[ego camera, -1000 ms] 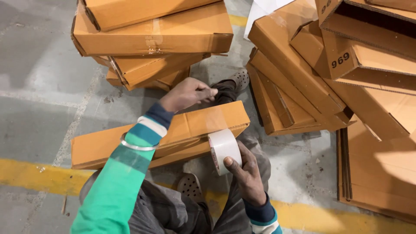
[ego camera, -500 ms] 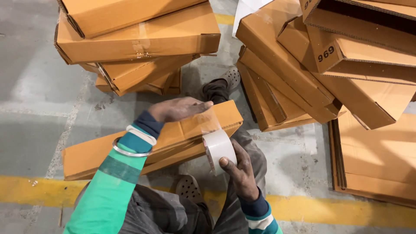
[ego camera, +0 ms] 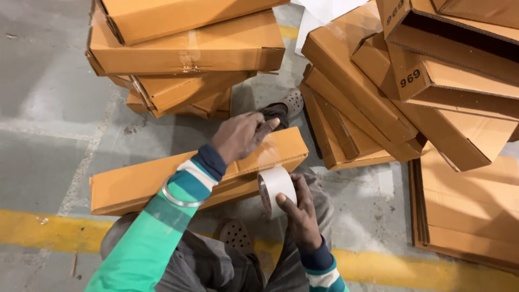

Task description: Folding and taping flat cardboard into boxes in a warehouse environment.

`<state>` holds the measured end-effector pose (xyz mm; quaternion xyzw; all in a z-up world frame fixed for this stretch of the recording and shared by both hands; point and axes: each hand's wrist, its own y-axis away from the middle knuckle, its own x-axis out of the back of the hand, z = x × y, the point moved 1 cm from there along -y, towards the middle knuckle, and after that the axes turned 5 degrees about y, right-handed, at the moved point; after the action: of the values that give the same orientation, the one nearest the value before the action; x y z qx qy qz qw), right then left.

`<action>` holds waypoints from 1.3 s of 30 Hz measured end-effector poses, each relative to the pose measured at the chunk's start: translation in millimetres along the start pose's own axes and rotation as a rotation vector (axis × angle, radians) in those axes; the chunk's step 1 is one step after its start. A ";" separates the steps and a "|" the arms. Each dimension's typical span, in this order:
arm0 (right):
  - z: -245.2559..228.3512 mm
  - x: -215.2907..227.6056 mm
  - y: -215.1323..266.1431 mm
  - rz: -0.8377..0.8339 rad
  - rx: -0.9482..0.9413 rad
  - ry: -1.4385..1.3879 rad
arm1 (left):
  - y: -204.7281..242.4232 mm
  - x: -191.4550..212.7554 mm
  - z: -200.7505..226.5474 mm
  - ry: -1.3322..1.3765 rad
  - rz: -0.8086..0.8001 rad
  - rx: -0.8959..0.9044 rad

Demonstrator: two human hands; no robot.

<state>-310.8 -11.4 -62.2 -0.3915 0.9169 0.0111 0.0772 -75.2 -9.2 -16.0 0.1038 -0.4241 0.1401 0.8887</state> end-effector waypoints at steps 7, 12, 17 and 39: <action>-0.8 0.8 -5.9 0.028 -0.069 -0.065 | 61.1 -13.2 -15.2 -0.088 0.291 -0.435; -32.7 -9.1 -5.2 -0.037 -0.065 -0.067 | 65.0 -15.0 -25.8 -0.373 0.122 -0.479; -24.1 -2.8 -2.0 -0.149 -0.159 -0.100 | 73.2 -8.9 14.0 -0.467 0.146 -0.216; 63.5 -2.8 -16.4 0.113 -0.132 0.066 | 80.2 -41.1 33.6 -0.291 0.124 -0.583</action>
<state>-288.7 -15.6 -123.9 -0.3433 0.9369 0.0629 0.0202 -151.3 49.4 -22.1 -0.1620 -0.5743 0.0501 0.8009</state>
